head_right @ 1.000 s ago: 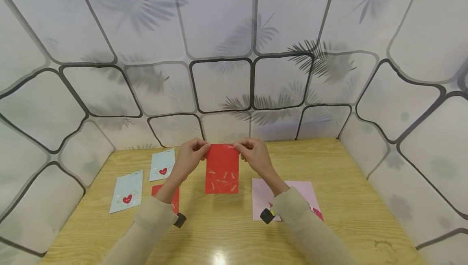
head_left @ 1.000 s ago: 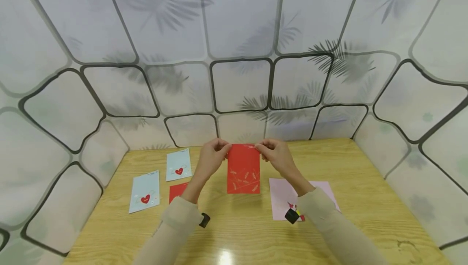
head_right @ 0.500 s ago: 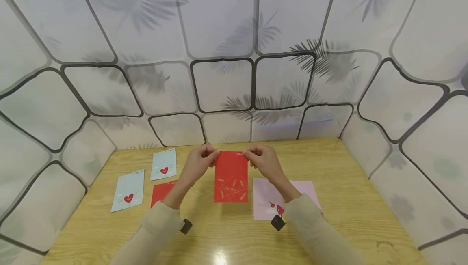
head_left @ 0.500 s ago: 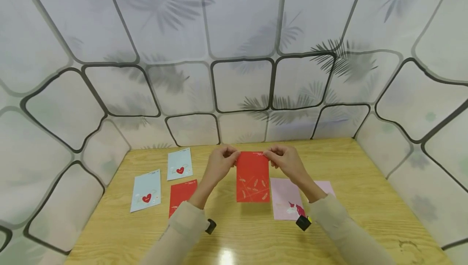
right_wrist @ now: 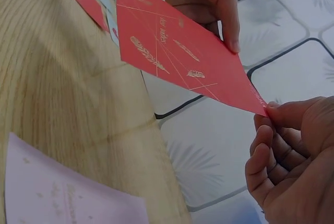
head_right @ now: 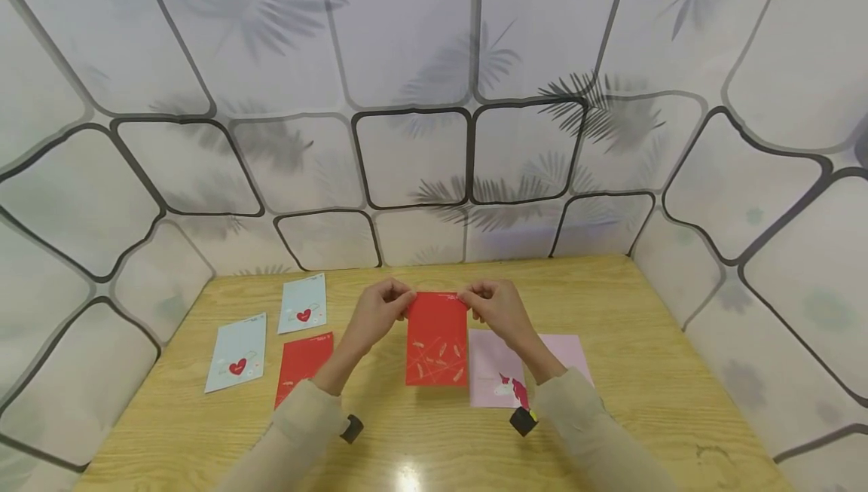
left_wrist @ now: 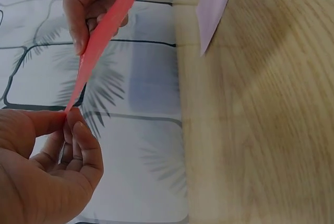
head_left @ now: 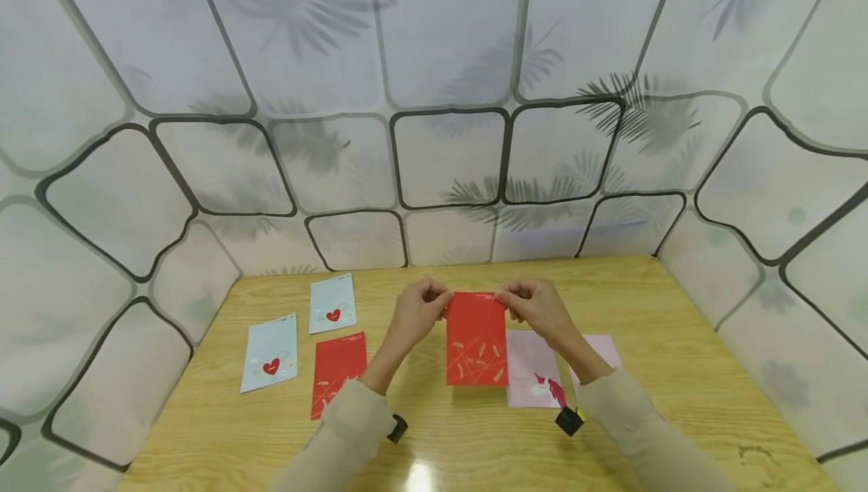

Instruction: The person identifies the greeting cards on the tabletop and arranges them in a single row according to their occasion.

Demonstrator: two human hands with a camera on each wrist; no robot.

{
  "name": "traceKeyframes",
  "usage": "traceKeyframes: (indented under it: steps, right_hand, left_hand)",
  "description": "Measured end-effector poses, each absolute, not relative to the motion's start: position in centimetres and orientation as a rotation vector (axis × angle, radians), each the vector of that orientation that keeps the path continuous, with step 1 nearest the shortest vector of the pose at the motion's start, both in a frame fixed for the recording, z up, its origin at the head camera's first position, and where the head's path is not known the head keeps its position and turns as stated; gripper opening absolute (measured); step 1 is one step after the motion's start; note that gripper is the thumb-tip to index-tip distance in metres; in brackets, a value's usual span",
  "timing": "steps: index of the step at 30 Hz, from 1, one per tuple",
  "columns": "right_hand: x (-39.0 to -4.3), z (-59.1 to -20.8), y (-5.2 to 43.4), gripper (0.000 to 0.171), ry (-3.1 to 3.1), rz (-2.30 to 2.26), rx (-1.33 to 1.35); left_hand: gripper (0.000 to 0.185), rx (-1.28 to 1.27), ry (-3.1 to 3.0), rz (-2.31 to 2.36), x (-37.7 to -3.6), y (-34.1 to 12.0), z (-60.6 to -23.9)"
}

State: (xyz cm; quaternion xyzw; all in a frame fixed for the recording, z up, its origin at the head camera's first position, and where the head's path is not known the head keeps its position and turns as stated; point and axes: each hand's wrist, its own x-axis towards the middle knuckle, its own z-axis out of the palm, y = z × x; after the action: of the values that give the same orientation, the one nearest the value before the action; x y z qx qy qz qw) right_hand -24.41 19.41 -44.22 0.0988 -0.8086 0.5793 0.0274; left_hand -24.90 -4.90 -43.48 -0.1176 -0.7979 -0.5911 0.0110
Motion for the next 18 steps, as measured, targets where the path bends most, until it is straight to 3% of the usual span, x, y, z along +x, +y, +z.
traceKeyframes:
  steps: [18]
  right_hand:
    - [-24.6, -47.5, 19.0, 0.022, -2.577, 1.781, 0.276]
  left_hand:
    - [0.013, -0.305, -2.613, -1.762, -25.1, -5.2, -46.8]
